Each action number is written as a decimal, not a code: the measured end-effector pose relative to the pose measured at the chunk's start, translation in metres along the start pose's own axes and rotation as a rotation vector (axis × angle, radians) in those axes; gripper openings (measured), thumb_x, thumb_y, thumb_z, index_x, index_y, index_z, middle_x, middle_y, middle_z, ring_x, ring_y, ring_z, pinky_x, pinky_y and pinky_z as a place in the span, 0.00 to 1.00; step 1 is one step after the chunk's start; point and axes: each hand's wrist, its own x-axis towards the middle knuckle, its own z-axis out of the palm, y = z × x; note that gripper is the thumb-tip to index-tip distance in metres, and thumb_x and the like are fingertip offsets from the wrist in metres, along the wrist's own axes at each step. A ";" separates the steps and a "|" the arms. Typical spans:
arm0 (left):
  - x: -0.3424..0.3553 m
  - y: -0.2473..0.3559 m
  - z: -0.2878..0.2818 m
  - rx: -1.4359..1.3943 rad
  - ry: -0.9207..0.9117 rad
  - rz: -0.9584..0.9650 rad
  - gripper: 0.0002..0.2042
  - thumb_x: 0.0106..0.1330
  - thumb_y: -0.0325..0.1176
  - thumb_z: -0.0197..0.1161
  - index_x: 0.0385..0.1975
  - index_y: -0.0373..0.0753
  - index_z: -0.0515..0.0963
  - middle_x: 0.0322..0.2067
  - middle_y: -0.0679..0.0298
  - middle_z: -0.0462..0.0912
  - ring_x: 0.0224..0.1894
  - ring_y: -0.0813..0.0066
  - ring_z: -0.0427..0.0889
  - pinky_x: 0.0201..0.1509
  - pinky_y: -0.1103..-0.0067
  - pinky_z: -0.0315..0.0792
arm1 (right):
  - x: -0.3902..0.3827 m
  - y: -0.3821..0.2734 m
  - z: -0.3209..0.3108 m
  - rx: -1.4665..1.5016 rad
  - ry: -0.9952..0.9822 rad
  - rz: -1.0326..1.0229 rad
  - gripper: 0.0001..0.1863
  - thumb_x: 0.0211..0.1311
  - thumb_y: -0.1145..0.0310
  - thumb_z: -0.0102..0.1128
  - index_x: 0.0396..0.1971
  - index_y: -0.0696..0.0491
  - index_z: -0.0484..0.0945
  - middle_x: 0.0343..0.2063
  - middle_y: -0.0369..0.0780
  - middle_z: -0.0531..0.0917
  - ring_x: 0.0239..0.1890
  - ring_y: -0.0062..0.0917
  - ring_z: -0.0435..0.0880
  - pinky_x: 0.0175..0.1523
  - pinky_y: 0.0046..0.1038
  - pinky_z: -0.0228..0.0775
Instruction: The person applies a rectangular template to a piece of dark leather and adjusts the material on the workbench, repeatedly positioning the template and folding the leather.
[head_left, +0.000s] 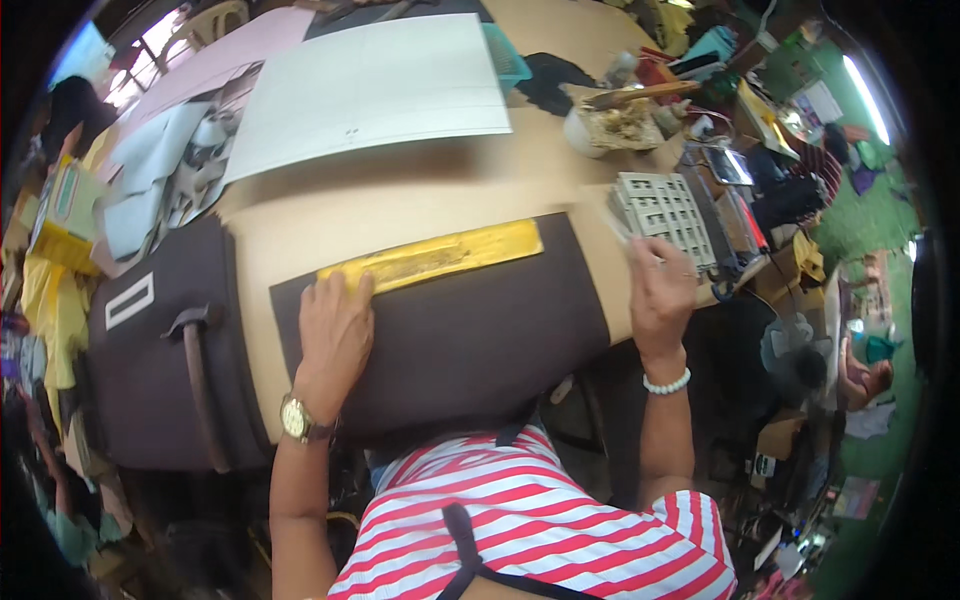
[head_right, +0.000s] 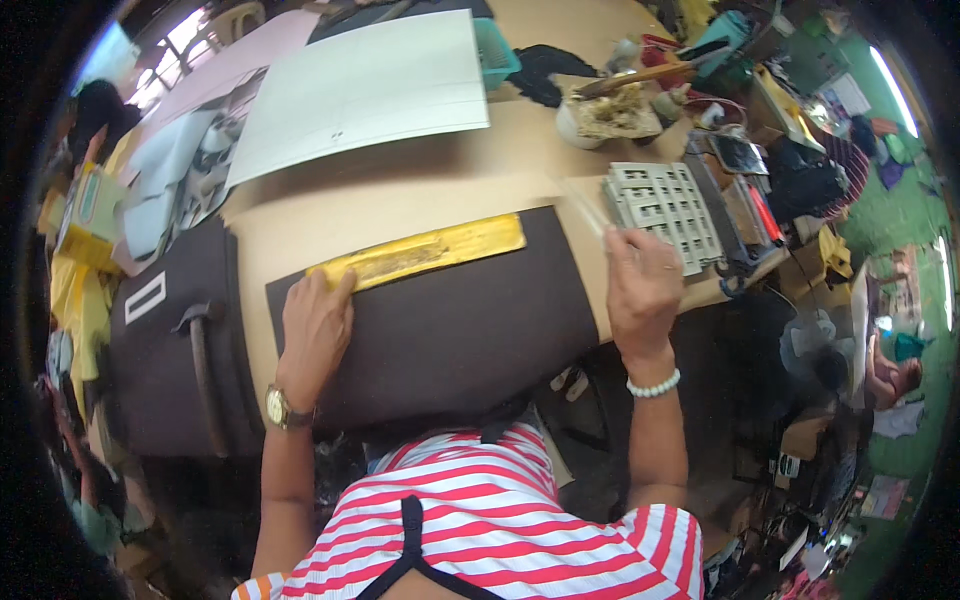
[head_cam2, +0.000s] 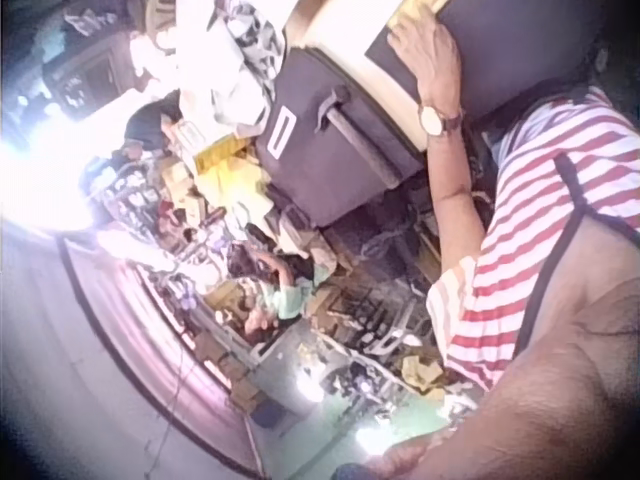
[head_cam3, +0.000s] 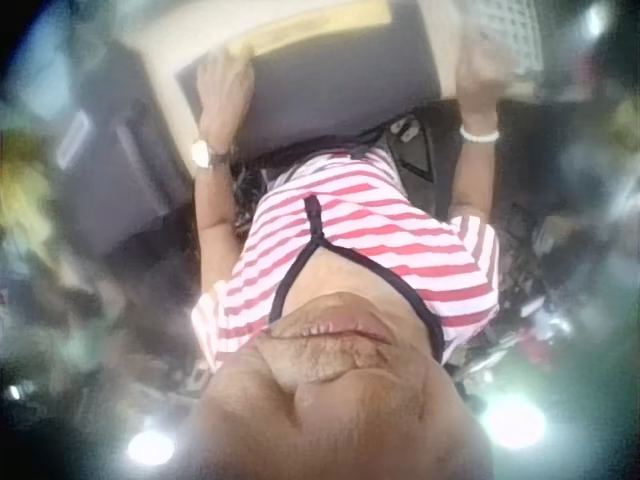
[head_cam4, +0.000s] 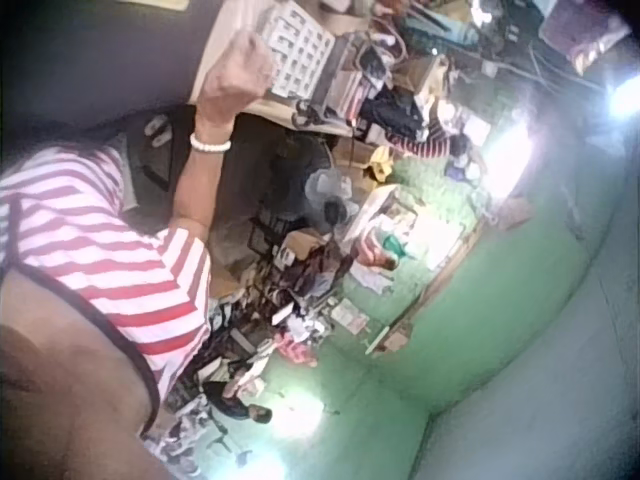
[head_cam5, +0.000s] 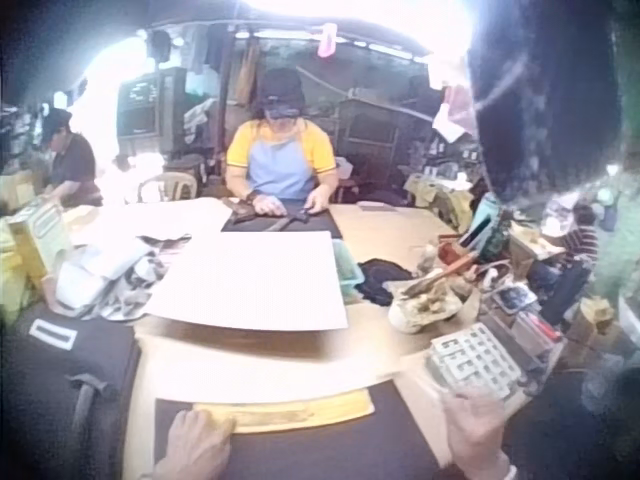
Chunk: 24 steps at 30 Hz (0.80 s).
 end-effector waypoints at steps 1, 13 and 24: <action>0.004 -0.004 -0.001 -0.078 -0.022 -0.003 0.12 0.59 0.28 0.56 0.42 0.38 0.77 0.30 0.56 0.71 0.36 0.59 0.73 0.42 0.68 0.67 | 0.004 -0.014 -0.006 0.101 0.073 0.083 0.14 0.57 0.78 0.57 0.44 0.57 0.79 0.42 0.41 0.80 0.44 0.32 0.79 0.52 0.32 0.70; 0.019 -0.050 0.010 -0.876 -0.162 -0.196 0.12 0.56 0.23 0.57 0.41 0.31 0.75 0.36 0.56 0.78 0.37 0.65 0.78 0.46 0.74 0.72 | -0.001 -0.080 0.074 1.233 -0.463 0.816 0.27 0.59 0.78 0.56 0.59 0.63 0.62 0.29 0.38 0.83 0.28 0.14 0.78 0.30 0.14 0.69; 0.013 -0.050 0.006 -0.768 -0.142 -0.071 0.26 0.45 0.30 0.71 0.46 0.33 0.72 0.36 0.57 0.74 0.40 0.63 0.75 0.47 0.73 0.71 | 0.002 -0.094 0.074 1.051 -0.468 0.837 0.27 0.57 0.78 0.58 0.58 0.65 0.63 0.24 0.37 0.82 0.27 0.13 0.77 0.28 0.14 0.68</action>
